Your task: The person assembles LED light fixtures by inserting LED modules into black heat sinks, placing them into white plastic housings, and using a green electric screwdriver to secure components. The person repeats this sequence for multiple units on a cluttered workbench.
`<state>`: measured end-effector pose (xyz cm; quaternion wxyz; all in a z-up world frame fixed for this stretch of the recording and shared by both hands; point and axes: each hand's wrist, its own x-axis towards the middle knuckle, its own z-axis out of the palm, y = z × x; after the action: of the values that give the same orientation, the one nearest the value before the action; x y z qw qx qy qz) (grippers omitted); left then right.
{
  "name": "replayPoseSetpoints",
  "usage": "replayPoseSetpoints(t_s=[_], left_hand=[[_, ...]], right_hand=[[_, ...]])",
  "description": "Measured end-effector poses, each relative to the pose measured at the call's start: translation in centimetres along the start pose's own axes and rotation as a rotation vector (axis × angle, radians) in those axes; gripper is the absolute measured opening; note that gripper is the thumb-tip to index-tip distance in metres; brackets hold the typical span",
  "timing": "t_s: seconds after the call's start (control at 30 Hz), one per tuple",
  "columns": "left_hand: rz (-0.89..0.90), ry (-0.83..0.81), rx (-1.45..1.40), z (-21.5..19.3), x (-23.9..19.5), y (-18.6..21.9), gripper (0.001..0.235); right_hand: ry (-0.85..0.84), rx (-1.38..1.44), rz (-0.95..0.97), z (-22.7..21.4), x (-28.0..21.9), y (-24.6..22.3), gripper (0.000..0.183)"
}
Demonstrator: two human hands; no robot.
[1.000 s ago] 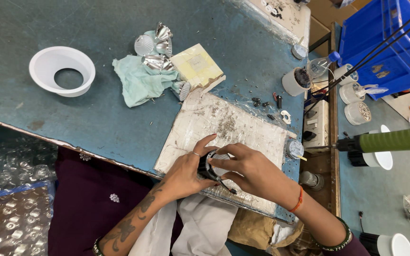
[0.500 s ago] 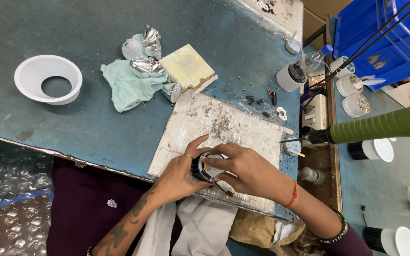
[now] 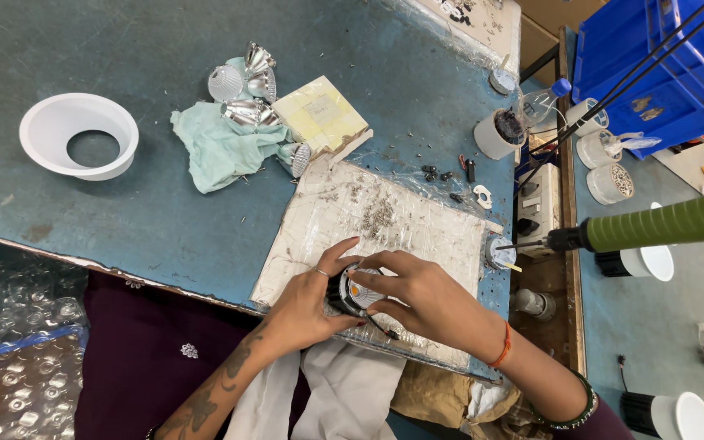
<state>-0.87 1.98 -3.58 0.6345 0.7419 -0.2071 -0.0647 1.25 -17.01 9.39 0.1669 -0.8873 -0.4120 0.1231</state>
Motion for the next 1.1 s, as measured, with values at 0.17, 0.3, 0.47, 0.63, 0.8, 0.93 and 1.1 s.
replayPoseSetpoints(t_s=[0.17, 0.3, 0.47, 0.63, 0.8, 0.93, 1.1], left_hand=[[0.012, 0.011, -0.013, 0.1, 0.0, -0.2, 0.113], [-0.010, 0.007, -0.015, 0.2, 0.1, -0.4, 0.111], [-0.008, 0.007, -0.024, 0.4, 0.2, -0.7, 0.109], [0.040, 0.028, -0.014, 0.5, 0.0, -0.9, 0.107], [0.054, 0.038, -0.016, 0.6, -0.1, -1.1, 0.107], [0.059, 0.036, 0.001, 0.7, -0.2, -1.2, 0.107], [0.100, 0.045, -0.010, 0.8, -0.2, -1.4, 0.107]], right_hand=[[0.000, 0.017, 0.030, 0.1, 0.0, 0.3, 0.053], [0.000, 0.046, 0.031, -0.1, 0.3, 0.7, 0.054], [-0.015, 0.081, 0.033, -0.3, 0.5, 0.9, 0.055], [-0.024, 0.025, 0.002, -0.1, 0.6, 0.9, 0.054], [-0.035, 0.001, 0.006, -0.1, 0.7, 0.7, 0.054], [-0.063, -0.078, 0.026, -0.1, 1.2, 0.5, 0.049], [-0.092, -0.081, 0.105, 0.1, 1.5, 0.6, 0.046]])
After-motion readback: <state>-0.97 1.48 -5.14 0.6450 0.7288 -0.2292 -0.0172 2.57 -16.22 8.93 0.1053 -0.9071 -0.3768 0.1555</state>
